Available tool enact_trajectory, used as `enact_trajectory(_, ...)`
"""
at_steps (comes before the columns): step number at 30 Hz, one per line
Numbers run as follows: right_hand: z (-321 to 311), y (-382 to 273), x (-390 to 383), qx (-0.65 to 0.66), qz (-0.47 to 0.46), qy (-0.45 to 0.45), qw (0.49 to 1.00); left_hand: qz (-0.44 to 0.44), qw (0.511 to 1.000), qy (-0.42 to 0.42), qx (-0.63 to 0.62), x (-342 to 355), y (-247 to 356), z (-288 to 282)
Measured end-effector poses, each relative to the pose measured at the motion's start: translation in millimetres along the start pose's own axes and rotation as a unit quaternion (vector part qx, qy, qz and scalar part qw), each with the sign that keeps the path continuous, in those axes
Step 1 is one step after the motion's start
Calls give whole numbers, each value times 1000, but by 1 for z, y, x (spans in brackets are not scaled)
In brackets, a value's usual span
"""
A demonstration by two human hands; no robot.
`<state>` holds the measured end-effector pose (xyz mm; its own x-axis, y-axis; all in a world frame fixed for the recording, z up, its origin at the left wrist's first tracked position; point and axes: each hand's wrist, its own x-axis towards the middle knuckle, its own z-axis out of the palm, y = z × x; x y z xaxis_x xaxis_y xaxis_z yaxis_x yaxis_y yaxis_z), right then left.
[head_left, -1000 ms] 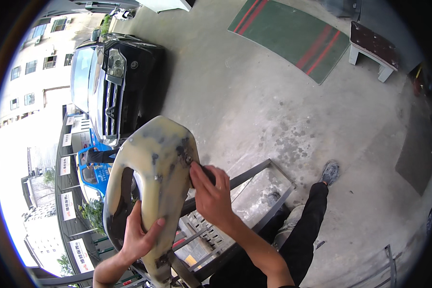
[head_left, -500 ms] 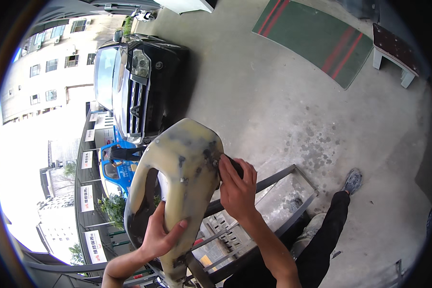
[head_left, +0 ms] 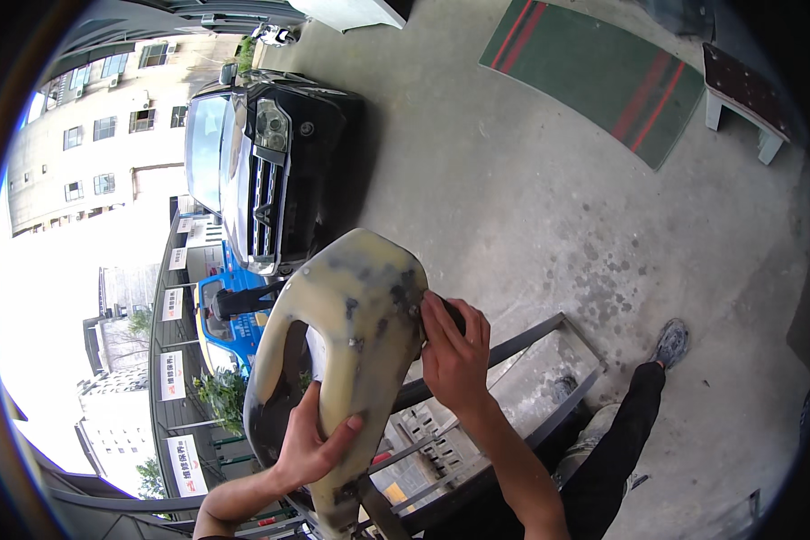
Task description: The person sands a car bumper and a side panel using a sanding block. The person holds the bumper on a stand and sands its surface, then moves to a side panel on a workbench and sands it as well.
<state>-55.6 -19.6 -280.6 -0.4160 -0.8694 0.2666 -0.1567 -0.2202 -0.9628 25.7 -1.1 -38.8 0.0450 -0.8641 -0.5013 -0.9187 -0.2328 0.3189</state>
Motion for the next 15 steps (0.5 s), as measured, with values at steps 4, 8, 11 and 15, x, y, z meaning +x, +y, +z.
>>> enact_trajectory(4, -4, -14, -26, 31, 8, -14, 999, 30, 999, 3, 14, -1, -1, 1)
enact_trajectory(8, 2, 3, -5, 0, -14, 7, 1000, 27, 1000, 0, 8, -1, 1, 2)
enact_trajectory(11, 2, 3, -4, -4, -7, -2, 1000, 21, 1000, 3, -6, 0, 1, 3)
enact_trajectory(15, -6, -6, -23, 10, -15, -10, 1000, 32, 999, -8, 35, -3, 4, 0)
